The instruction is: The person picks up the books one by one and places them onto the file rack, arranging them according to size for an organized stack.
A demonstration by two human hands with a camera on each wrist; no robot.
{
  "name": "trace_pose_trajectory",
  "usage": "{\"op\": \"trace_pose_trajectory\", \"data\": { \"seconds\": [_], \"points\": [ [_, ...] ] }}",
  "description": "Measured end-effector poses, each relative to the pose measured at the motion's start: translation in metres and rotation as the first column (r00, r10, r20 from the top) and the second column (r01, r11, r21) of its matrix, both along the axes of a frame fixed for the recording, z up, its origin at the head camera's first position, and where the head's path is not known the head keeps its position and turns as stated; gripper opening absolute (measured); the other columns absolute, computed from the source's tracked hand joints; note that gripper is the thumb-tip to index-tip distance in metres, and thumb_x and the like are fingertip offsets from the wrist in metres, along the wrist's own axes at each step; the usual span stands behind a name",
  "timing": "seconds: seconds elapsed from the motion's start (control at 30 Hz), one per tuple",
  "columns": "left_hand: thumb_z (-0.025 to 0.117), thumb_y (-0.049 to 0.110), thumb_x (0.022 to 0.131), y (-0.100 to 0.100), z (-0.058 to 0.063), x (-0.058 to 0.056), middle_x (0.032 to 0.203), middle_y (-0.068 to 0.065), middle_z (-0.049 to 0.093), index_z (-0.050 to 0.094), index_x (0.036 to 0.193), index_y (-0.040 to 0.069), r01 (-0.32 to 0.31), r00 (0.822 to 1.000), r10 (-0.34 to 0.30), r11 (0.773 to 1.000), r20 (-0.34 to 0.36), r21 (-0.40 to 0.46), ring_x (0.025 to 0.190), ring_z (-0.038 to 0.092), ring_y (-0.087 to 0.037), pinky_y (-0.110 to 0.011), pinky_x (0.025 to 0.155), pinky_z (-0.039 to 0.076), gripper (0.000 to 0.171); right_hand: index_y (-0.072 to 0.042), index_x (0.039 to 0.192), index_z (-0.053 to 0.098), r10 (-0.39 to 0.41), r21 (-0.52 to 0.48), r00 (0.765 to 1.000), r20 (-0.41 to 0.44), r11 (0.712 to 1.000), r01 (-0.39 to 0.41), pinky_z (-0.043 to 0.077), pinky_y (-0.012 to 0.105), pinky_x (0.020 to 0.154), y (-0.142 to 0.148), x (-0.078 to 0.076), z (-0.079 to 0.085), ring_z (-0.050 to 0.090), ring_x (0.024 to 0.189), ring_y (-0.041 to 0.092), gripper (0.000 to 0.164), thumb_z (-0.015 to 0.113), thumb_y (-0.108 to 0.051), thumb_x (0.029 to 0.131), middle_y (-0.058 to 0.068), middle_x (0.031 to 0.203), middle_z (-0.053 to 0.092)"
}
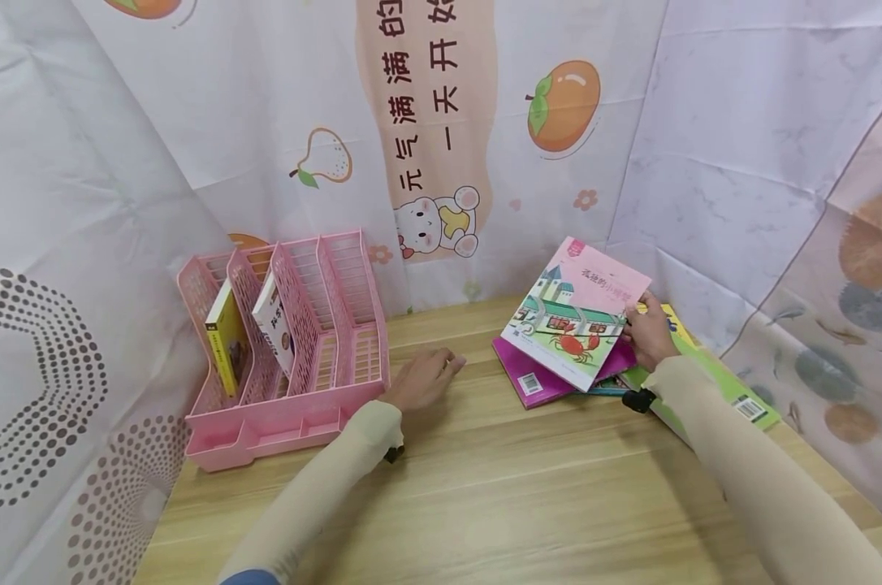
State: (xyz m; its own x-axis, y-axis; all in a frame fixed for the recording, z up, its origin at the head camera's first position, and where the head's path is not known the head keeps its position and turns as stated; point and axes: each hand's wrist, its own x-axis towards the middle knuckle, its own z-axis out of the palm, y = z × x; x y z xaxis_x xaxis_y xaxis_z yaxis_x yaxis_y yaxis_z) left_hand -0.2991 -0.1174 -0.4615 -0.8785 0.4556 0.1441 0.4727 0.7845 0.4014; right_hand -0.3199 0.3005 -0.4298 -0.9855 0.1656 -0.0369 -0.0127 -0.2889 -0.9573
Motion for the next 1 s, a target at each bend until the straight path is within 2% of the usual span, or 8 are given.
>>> {"op": "trace_pose_trajectory", "data": {
  "seconds": [0.17,0.33,0.4,0.5,0.6,0.67,0.77,1.0],
  "points": [
    [0.027,0.064,0.107,0.005,0.001,0.002,0.092,0.001,0.070,0.068,0.117,0.011,0.065,0.992,-0.075,0.993,0.098,0.095,0.085,0.064,-0.015,-0.037,0.082,0.051,0.067,-0.021,0.133,0.042,0.087,0.006,0.994,-0.069,0.996,-0.087,0.038,0.018,0.054,-0.008,-0.003,-0.005,0.048,0.059,0.005,0.022,0.038,-0.017,0.111,-0.004,0.088,0.069],
    [0.040,0.064,0.104,0.017,0.001,0.010,0.098,-0.006,0.073,0.063,0.128,0.016,0.162,0.926,-0.245,0.945,0.286,0.285,0.083,0.067,-0.020,-0.034,0.076,0.053,0.058,-0.022,0.129,0.045,0.192,-0.018,0.969,-0.154,0.980,-0.197,0.036,0.017,0.054,-0.015,-0.003,-0.011,0.044,0.056,0.004,0.020,0.038,-0.015,0.111,-0.004,0.093,0.072],
    [0.047,0.062,0.103,0.023,0.000,0.013,0.096,-0.006,0.074,0.065,0.124,0.019,0.206,0.910,-0.300,0.927,0.287,0.314,0.080,0.067,-0.019,-0.031,0.072,0.052,0.050,-0.021,0.131,0.044,0.229,0.000,0.957,-0.175,0.973,-0.233,0.036,0.017,0.054,-0.018,-0.003,-0.012,0.043,0.058,0.004,0.021,0.037,-0.015,0.112,-0.004,0.100,0.070],
    [0.055,0.052,0.104,0.031,-0.001,0.017,0.086,-0.001,0.072,0.069,0.114,0.018,0.263,0.903,-0.353,0.905,0.244,0.335,0.073,0.063,-0.014,-0.027,0.065,0.049,0.038,-0.022,0.134,0.044,0.276,0.058,0.944,-0.183,0.961,-0.270,0.036,0.017,0.056,-0.023,-0.002,-0.014,0.041,0.061,0.003,0.024,0.037,-0.017,0.112,-0.004,0.110,0.063],
    [0.060,0.046,0.104,0.039,-0.001,0.019,0.080,0.005,0.069,0.073,0.107,0.019,0.276,0.904,-0.365,0.895,0.221,0.350,0.068,0.058,-0.011,-0.025,0.062,0.045,0.031,-0.023,0.138,0.044,0.308,0.111,0.933,-0.188,0.950,-0.291,0.035,0.017,0.058,-0.027,-0.003,-0.016,0.039,0.062,0.004,0.028,0.038,-0.017,0.112,-0.004,0.113,0.061],
    [0.062,0.045,0.103,0.044,0.000,0.021,0.083,0.007,0.070,0.073,0.111,0.021,0.258,0.889,-0.374,0.885,0.262,0.389,0.069,0.060,-0.011,-0.025,0.062,0.048,0.028,-0.024,0.141,0.043,0.331,0.129,0.923,-0.195,0.942,-0.310,0.035,0.018,0.058,-0.030,-0.003,-0.017,0.039,0.062,0.004,0.031,0.038,-0.017,0.112,-0.005,0.112,0.066],
    [0.064,0.048,0.101,0.050,0.000,0.024,0.089,0.002,0.073,0.072,0.119,0.025,0.232,0.851,-0.390,0.880,0.351,0.413,0.071,0.065,-0.018,-0.026,0.061,0.050,0.030,-0.024,0.145,0.041,0.363,0.130,0.909,-0.207,0.931,-0.342,0.033,0.019,0.058,-0.036,-0.002,-0.018,0.036,0.060,0.006,0.034,0.038,-0.018,0.112,-0.005,0.108,0.070],
    [0.067,0.046,0.099,0.054,-0.012,0.032,0.094,-0.008,0.075,0.062,0.132,0.035,0.138,0.719,-0.440,0.849,0.538,0.510,0.063,0.066,-0.027,-0.034,0.062,0.050,0.035,-0.027,0.151,0.035,0.436,0.140,0.883,-0.174,0.899,-0.416,0.029,0.025,0.062,-0.054,0.002,-0.015,0.034,0.061,0.009,0.040,0.039,-0.026,0.112,-0.003,0.101,0.067]
  ]
}}
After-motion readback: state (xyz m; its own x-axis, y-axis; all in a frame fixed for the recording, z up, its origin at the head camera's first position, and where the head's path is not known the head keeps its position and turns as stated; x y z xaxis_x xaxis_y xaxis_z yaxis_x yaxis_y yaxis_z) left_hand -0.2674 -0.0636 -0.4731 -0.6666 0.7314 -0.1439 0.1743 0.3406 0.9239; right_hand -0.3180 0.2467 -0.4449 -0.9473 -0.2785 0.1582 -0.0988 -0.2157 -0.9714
